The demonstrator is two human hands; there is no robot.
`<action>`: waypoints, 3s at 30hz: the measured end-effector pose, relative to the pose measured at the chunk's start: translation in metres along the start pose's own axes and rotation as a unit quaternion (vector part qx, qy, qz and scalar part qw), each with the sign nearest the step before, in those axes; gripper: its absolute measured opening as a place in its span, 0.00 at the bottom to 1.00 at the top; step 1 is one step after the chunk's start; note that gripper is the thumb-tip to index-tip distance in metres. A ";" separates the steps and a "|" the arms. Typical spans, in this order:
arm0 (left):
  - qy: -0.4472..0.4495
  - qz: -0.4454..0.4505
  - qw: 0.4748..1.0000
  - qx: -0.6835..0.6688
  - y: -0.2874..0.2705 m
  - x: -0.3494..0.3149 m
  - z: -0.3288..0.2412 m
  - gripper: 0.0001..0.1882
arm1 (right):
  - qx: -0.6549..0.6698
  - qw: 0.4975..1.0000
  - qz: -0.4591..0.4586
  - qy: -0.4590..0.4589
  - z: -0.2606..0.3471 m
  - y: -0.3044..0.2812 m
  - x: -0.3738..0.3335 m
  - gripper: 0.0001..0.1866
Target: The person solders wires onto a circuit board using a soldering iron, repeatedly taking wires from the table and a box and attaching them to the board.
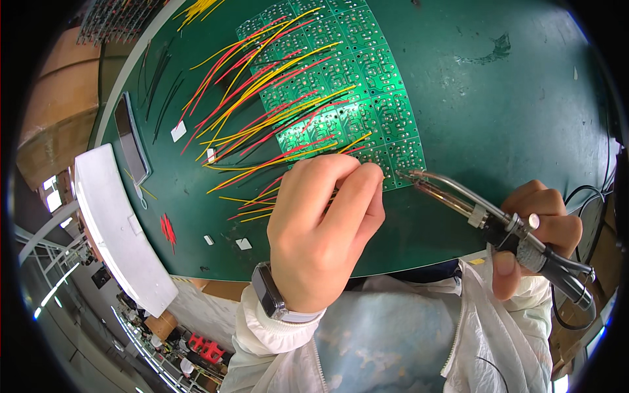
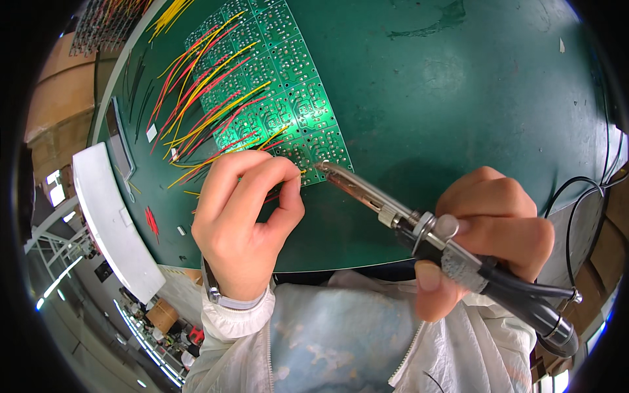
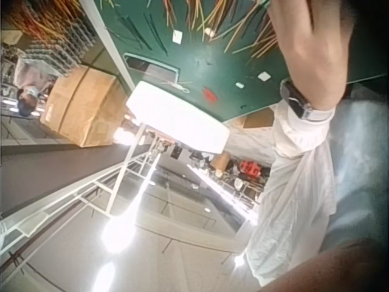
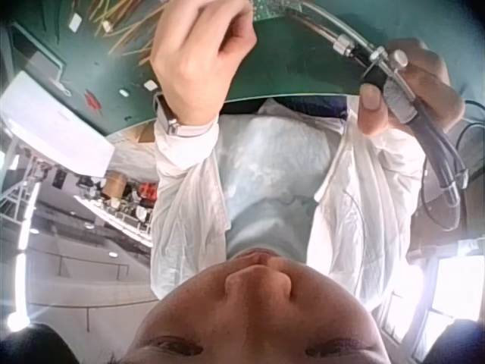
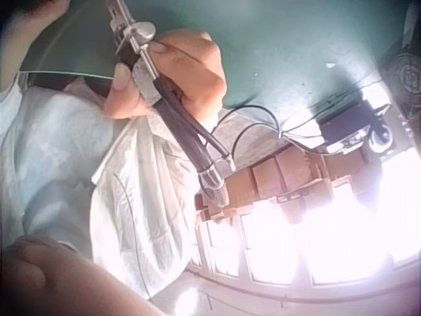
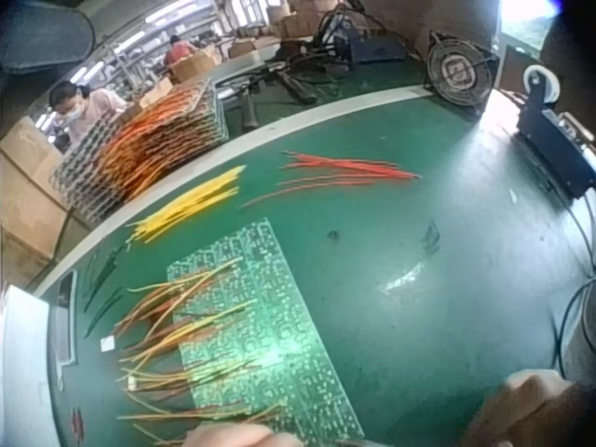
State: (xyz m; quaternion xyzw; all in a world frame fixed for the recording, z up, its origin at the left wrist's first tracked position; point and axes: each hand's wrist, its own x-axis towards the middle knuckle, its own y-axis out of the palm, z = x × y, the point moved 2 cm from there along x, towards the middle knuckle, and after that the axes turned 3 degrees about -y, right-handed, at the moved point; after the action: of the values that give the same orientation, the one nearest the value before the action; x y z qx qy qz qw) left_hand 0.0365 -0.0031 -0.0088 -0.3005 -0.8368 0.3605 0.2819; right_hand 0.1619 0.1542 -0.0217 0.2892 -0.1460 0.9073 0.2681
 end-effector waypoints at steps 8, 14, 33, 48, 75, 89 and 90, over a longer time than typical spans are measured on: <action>0.010 0.018 0.998 0.056 -0.006 0.000 -0.008 0.15 | -0.039 0.999 -0.028 0.011 -0.011 -0.013 -0.003 0.22; 0.009 0.034 0.995 0.089 -0.009 -0.001 -0.012 0.14 | -0.078 0.995 -0.061 -0.009 -0.013 -0.006 0.003 0.21; 0.257 0.125 0.957 0.044 0.008 0.200 -0.007 0.06 | -0.146 0.989 -0.020 0.002 -0.005 -0.004 0.013 0.22; 0.315 0.093 0.936 0.129 0.034 0.210 0.003 0.05 | -0.084 0.996 0.010 -0.029 -0.006 -0.007 0.014 0.25; 0.005 -0.083 0.992 -0.092 0.001 0.110 0.072 0.03 | -0.155 0.986 -0.032 -0.041 -0.064 0.026 0.091 0.22; 0.000 -0.072 0.994 -0.082 0.003 0.109 0.074 0.04 | -0.176 0.984 -0.002 -0.030 -0.067 0.028 0.088 0.24; 0.000 -0.074 0.994 -0.086 0.003 0.109 0.074 0.04 | -0.171 0.985 0.007 -0.032 -0.067 0.027 0.088 0.24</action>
State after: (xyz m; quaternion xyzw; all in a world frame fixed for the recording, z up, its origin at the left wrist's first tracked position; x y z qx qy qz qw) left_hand -0.0852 0.0433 -0.0264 -0.2611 -0.8846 0.2655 0.2808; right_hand 0.0556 0.1956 -0.0245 0.2669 -0.3093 0.8613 0.3020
